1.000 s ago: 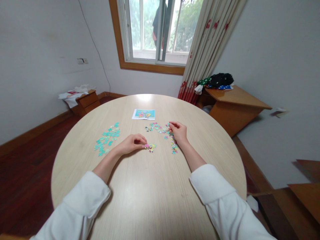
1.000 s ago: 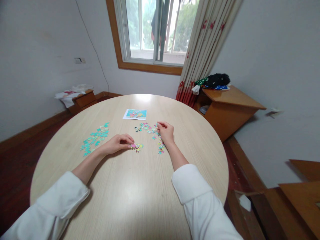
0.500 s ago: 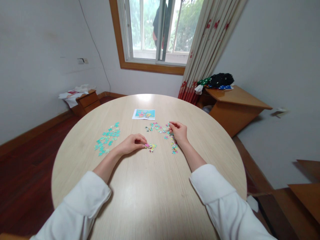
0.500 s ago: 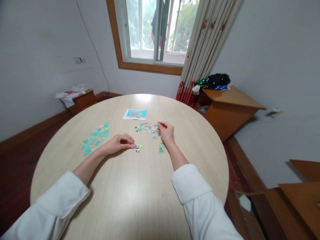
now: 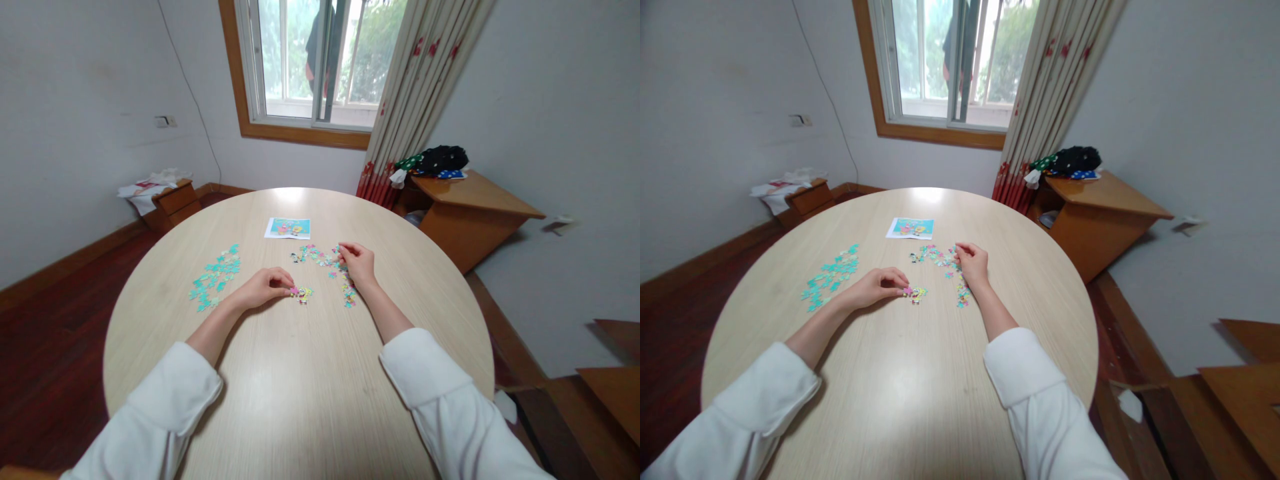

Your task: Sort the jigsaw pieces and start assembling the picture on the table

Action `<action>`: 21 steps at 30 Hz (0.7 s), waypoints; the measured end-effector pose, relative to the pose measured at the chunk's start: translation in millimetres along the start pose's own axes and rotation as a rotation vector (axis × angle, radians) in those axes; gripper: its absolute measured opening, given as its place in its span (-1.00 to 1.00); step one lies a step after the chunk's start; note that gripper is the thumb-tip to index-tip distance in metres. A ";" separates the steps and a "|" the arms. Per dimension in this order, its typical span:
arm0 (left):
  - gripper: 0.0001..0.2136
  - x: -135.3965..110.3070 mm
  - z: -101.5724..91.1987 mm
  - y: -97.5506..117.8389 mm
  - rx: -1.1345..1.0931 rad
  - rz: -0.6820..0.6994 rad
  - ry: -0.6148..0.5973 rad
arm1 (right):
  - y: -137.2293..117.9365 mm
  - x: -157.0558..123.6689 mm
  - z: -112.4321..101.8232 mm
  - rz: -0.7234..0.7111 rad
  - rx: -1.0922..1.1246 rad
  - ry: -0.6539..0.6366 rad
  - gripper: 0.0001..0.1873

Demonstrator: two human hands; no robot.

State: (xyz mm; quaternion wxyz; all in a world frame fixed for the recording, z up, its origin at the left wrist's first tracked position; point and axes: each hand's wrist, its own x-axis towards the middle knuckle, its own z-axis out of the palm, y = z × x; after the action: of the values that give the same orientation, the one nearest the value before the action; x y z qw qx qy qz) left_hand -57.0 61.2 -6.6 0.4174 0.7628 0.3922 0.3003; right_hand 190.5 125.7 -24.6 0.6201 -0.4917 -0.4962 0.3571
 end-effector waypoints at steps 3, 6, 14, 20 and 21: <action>-0.90 -0.2 0.1 -0.2 -0.004 -0.009 -0.001 | 0.3 0.3 -0.5 0.001 -0.002 0.000 -0.62; -0.90 -0.2 0.2 -1.2 -0.009 -0.010 0.001 | 0.8 0.7 -1.1 0.000 -0.013 -0.014 -0.61; -0.91 0.1 0.2 -2.4 -0.018 -0.019 -0.001 | 3.9 1.4 -1.5 -0.010 0.002 -0.013 -0.64; -0.89 -0.7 0.2 -0.4 -0.028 -0.012 0.001 | 4.5 1.8 -1.7 -0.002 -0.007 -0.018 -0.63; -0.89 -0.7 0.3 -0.1 -0.029 -0.009 0.001 | 4.5 1.8 -1.8 -0.001 -0.004 -0.018 -0.63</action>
State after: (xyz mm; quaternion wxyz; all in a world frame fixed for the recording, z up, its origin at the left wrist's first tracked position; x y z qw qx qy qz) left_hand -57.1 60.5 -6.9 0.4295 0.7548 0.3913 0.3045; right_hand 192.9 128.0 -28.5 0.6147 -0.4895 -0.5027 0.3602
